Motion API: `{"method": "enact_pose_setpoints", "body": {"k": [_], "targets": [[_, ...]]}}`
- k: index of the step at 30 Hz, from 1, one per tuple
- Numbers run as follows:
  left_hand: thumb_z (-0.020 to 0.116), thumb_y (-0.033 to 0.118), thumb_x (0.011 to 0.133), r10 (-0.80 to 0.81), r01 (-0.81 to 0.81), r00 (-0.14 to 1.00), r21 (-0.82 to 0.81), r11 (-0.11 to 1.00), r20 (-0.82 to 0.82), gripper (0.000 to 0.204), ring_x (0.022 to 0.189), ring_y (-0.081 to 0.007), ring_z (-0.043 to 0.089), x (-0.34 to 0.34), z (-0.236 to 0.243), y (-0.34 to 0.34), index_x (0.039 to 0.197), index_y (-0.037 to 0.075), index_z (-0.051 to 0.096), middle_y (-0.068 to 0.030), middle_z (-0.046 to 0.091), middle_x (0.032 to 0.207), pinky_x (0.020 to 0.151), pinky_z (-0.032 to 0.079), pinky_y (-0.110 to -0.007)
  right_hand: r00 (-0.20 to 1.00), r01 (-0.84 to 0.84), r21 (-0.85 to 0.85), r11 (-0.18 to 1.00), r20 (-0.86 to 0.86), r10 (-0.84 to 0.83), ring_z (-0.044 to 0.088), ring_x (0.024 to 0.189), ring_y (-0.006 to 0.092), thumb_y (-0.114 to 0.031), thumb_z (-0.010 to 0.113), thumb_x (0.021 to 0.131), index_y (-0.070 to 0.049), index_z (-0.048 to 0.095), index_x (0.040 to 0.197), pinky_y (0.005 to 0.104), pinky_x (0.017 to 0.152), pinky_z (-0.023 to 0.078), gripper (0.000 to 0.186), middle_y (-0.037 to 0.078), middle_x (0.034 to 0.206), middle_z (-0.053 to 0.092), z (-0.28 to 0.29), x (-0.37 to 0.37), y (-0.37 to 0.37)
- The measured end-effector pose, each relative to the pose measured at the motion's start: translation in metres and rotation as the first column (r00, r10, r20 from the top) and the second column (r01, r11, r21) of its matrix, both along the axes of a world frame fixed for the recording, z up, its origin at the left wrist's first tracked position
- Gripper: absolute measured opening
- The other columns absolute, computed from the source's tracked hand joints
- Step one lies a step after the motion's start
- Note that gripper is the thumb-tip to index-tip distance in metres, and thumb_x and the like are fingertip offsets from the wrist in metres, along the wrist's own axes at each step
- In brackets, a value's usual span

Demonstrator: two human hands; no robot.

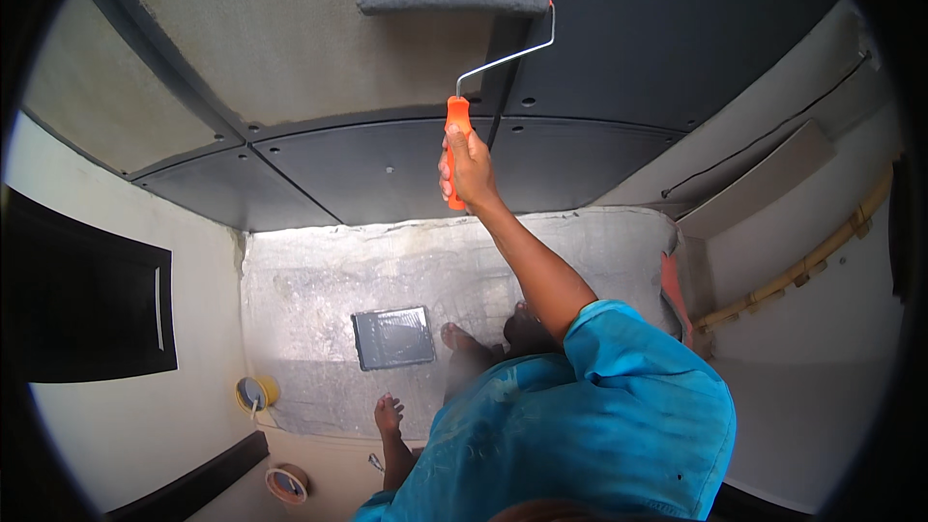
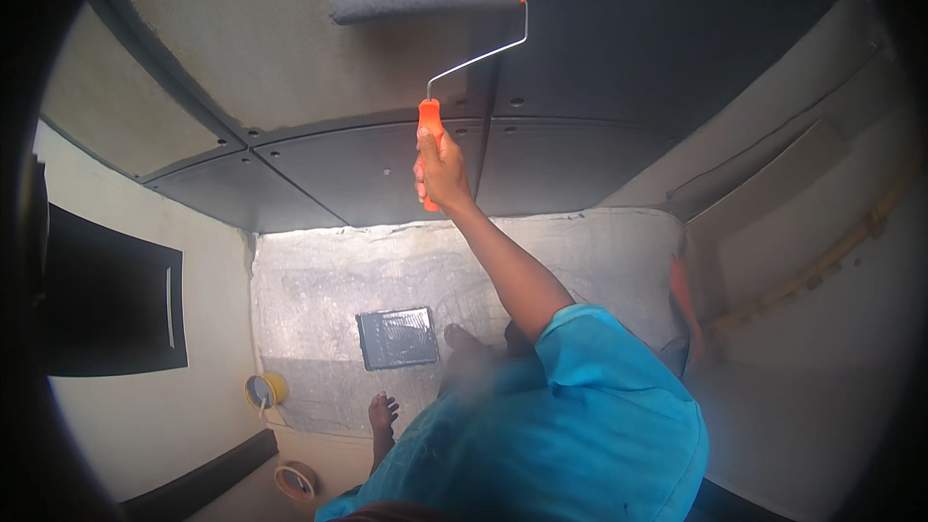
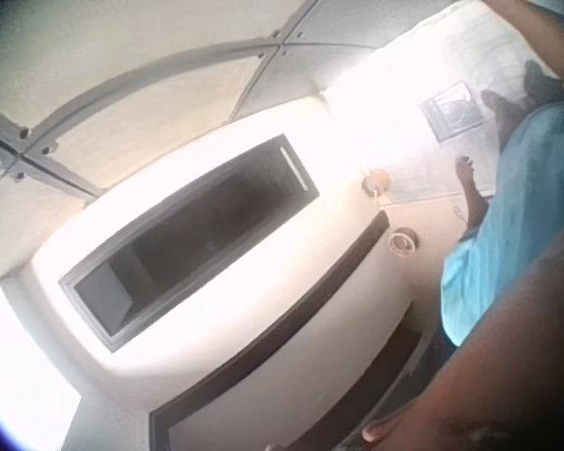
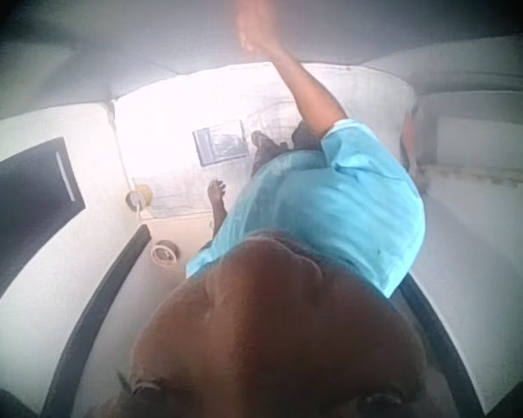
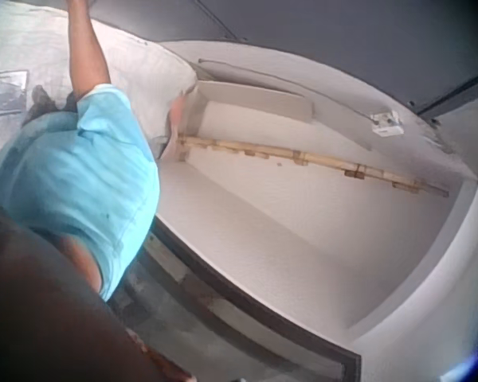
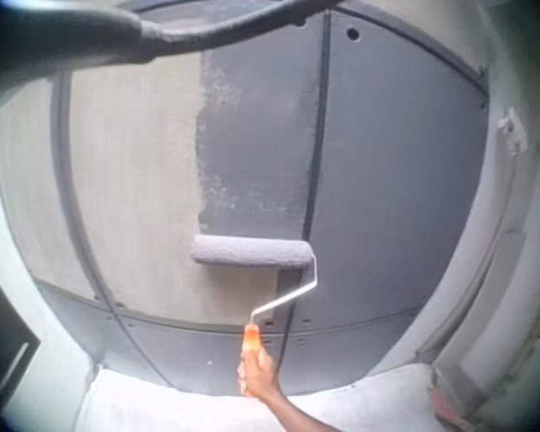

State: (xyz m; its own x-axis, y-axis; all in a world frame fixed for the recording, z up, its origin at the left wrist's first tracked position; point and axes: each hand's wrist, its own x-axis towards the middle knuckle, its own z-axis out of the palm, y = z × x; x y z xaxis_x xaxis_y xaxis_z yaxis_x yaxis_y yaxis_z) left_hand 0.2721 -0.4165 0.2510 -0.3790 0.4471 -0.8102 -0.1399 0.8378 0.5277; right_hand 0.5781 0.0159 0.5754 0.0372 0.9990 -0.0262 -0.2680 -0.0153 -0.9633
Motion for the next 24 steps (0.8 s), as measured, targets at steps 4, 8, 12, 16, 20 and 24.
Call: {"method": "enact_pose_setpoints", "body": {"k": [4,8,12,16,20,24], "targets": [[0.054,0.043,0.103,0.032,-0.031,0.999,-0.022,0.999,0.021,0.049,0.098,-0.0285,0.069,0.005,0.007,-0.019,0.134,0.004,0.055,-0.0158,0.068,0.118,0.076,0.052,-0.04,1.0,0.008,-0.121,0.993,0.004,-0.008,0.045,0.039,0.0111,-0.051,0.043,0.108,-0.009,0.046,0.098,0.0289,0.037,0.041,0.043,0.001,0.06,0.046,-0.06,-0.001,-0.019],[0.053,0.044,0.103,0.013,-0.012,1.0,-0.043,0.999,0.022,0.053,0.1,-0.0285,0.069,0.014,0.019,-0.035,0.136,0.003,0.054,-0.0165,0.067,0.12,0.077,0.052,-0.039,0.999,0.028,-0.238,0.971,0.028,-0.022,0.044,0.037,0.0123,-0.05,0.043,0.108,-0.009,0.045,0.097,0.0302,0.035,0.04,0.042,0.001,0.059,0.045,-0.11,-0.005,-0.035],[0.052,0.045,0.104,0.025,-0.025,1.0,-0.065,0.998,0.006,0.055,0.102,-0.0294,0.069,0.02,0.022,-0.048,0.139,0.002,0.052,-0.0169,0.067,0.121,0.078,0.052,-0.039,0.999,0.042,-0.352,0.935,0.021,-0.036,0.044,0.037,0.0131,-0.049,0.044,0.108,-0.008,0.046,0.097,0.0316,0.034,0.04,0.042,0.001,0.058,0.045,-0.151,-0.007,-0.043],[0.051,0.045,0.105,-0.012,0.013,1.0,-0.058,0.998,0.02,0.055,0.107,-0.0323,0.069,0.029,0.029,-0.059,0.143,0.005,0.049,-0.0199,0.065,0.129,0.086,0.054,-0.045,0.998,0.056,-0.444,0.894,0.059,-0.033,0.046,0.037,0.0136,-0.049,0.045,0.107,-0.007,0.048,0.097,0.0323,0.035,0.041,0.043,0.002,0.058,0.045,-0.167,-0.006,-0.052],[0.052,0.042,0.105,0.051,-0.051,0.999,-0.054,0.997,-0.013,0.053,0.106,-0.0312,0.069,0.052,0.044,-0.06,0.141,0.004,0.051,-0.0189,0.066,0.126,0.085,0.053,-0.043,0.997,0.065,-0.402,0.913,0.068,-0.041,0.047,0.038,0.0139,-0.047,0.047,0.108,-0.006,0.05,0.101,0.0324,0.036,0.042,0.042,0.002,0.058,0.047,-0.172,-0.008,-0.052],[0.052,0.04,0.105,0.133,-0.133,0.991,0.016,0.991,-0.024,0.049,0.103,-0.0294,0.068,0.066,0.05,-0.066,0.139,0.003,0.052,-0.0182,0.066,0.124,0.082,0.053,-0.041,0.991,0.074,-0.302,0.95,0.129,-0.036,0.049,0.038,0.0139,-0.047,0.048,0.108,-0.005,0.052,0.107,0.0323,0.036,0.042,0.042,0.002,0.057,0.048,-0.169,-0.002,-0.041]]}}
